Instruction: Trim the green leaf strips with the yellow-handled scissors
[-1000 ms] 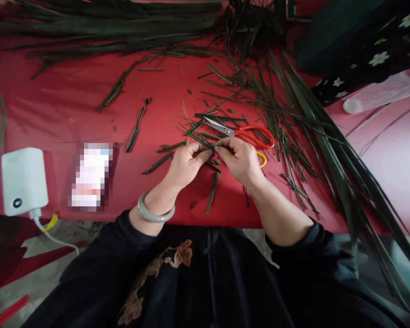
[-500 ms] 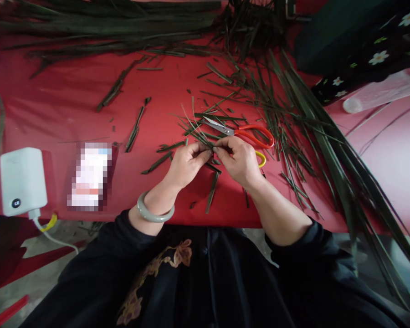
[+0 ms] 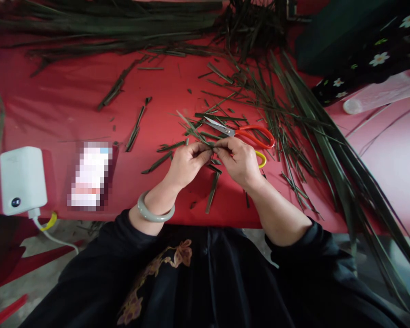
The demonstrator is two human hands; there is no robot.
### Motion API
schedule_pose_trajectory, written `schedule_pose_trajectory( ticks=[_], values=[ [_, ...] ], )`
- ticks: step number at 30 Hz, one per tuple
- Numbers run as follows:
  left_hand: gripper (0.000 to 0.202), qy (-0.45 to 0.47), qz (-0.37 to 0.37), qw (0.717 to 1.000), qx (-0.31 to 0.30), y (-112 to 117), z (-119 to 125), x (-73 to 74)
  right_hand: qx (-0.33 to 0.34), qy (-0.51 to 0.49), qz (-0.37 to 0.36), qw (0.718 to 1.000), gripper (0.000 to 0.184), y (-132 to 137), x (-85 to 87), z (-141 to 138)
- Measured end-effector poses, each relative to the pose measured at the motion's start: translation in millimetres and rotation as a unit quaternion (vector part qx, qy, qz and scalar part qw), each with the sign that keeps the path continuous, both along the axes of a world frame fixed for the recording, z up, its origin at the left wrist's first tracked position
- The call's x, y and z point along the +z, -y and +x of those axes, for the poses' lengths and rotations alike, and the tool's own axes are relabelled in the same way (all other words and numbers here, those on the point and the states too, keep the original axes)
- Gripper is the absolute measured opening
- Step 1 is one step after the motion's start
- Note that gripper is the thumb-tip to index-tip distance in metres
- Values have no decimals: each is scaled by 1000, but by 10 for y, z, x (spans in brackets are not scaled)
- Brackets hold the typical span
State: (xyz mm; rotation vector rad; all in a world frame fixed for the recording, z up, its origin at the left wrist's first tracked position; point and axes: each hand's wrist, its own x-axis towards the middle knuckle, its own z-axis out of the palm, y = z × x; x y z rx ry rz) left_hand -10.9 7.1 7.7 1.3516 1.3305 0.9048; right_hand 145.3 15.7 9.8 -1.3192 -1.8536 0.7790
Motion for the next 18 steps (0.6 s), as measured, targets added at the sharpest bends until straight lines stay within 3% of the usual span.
schedule_pose_trajectory(
  ticks=[11,18],
  values=[
    [18,-25,13,1000,-11,4,-15,11,4,-19,-60,998,13,-24,37,20],
    [20,-29,10,999,-17,4,0,33,-10,-4,-24,1000,13,-24,32,38]
  ],
)
